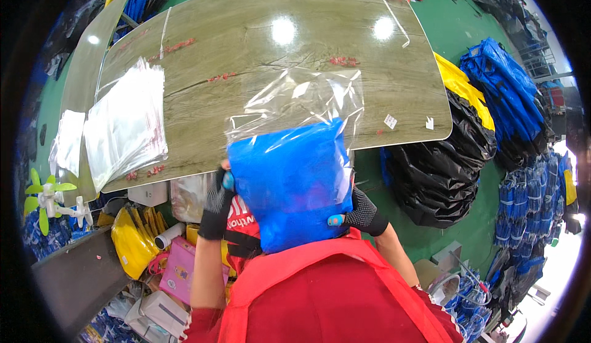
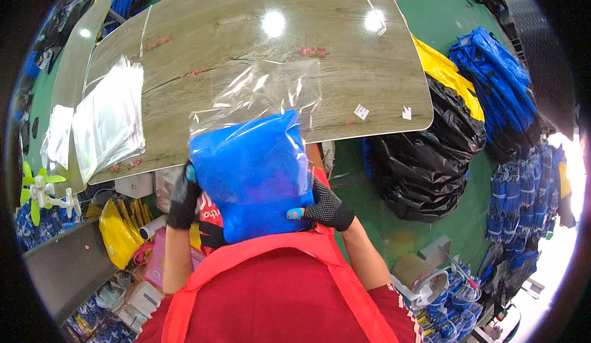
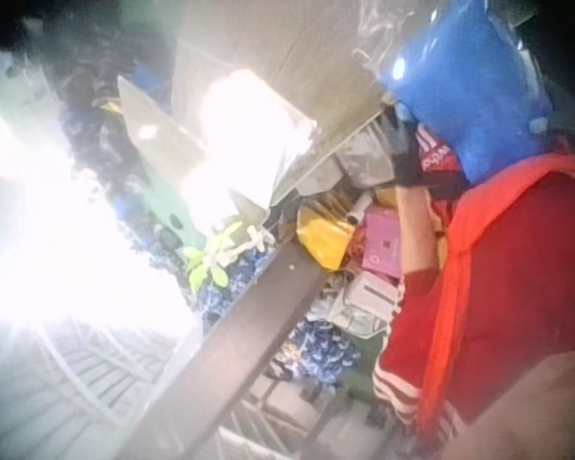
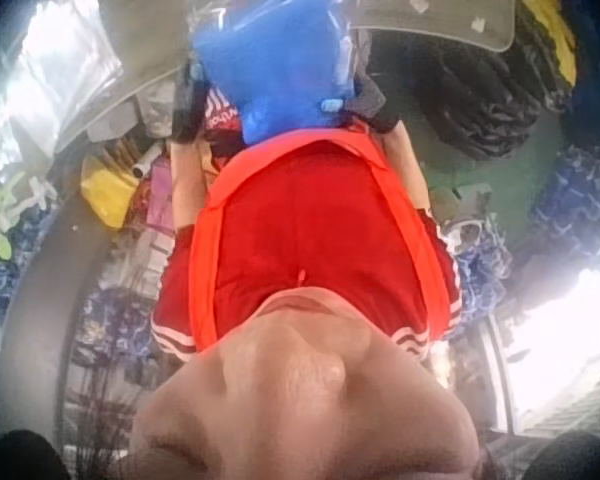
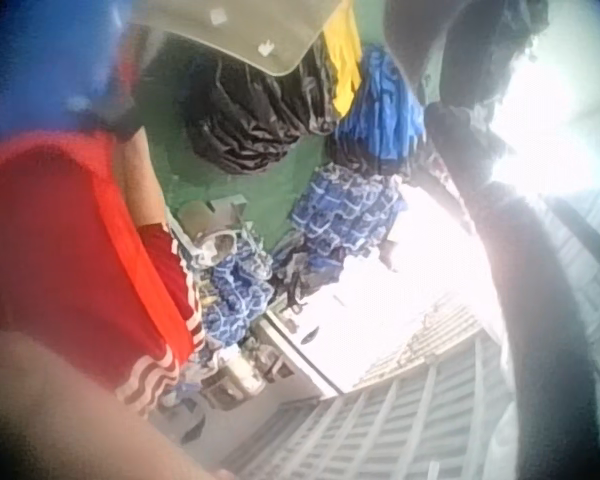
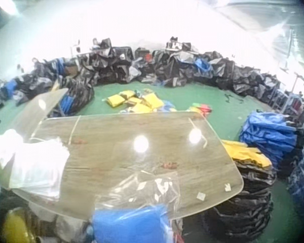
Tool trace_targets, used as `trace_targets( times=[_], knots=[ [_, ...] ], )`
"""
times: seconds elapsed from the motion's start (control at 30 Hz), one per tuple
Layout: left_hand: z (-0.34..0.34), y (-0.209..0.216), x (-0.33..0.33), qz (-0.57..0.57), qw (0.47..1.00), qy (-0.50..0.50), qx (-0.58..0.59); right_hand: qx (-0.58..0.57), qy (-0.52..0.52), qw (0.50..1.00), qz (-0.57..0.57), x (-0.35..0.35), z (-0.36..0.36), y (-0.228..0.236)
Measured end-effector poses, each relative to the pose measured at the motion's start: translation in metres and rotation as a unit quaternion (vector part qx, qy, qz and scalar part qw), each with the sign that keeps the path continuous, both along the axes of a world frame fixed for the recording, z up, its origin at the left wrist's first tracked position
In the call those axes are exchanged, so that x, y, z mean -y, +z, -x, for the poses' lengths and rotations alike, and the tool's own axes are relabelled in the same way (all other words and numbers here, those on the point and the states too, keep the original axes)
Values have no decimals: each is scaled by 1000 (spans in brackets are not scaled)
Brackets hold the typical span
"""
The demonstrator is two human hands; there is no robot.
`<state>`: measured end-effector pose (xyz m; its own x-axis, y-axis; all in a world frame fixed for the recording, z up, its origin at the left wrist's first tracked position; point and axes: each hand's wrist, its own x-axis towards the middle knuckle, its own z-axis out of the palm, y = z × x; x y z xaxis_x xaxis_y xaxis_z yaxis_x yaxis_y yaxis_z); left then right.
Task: The person folds yellow and blue delivery bags on a table, then places each folded bag into a clear plastic bag. The person repeats this sequence for multiple bags, alternating between yellow and blue items.
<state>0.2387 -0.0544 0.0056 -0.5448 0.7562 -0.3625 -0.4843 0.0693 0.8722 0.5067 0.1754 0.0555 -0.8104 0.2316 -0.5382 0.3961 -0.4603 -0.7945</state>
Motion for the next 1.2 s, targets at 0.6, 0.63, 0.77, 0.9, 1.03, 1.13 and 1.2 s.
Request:
trace_targets(
  times=[0.6, 0.63, 0.77, 0.9, 1.03, 1.13, 1.2],
  knots=[
    [-38, 49, -48, 160, 964, -206, -43, -70, -176, 981, -44, -20, 32, -16],
    [-54, 51, -41, 144, 972, -186, -6, -15, -188, 982, -22, -17, 30, -16],
    [-80, 24, 9, -6, 981, -177, 75, 26, -140, 980, -136, 1, 23, -17],
    [-82, 13, 18, 143, 980, -135, -36, 5, -51, 987, -154, 22, 14, -11],
    [-56, 41, -14, 144, 979, -121, 79, 29, -93, 995, -8, 31, 5, 3],
    [-30, 55, -28, 157, 968, -169, 97, 36, -63, 996, -41, 29, 4, 16],
    [-26, 55, -29, -43, 996, 26, 76, 0, 17, 997, -80, 22, 6, 25]
  ],
)
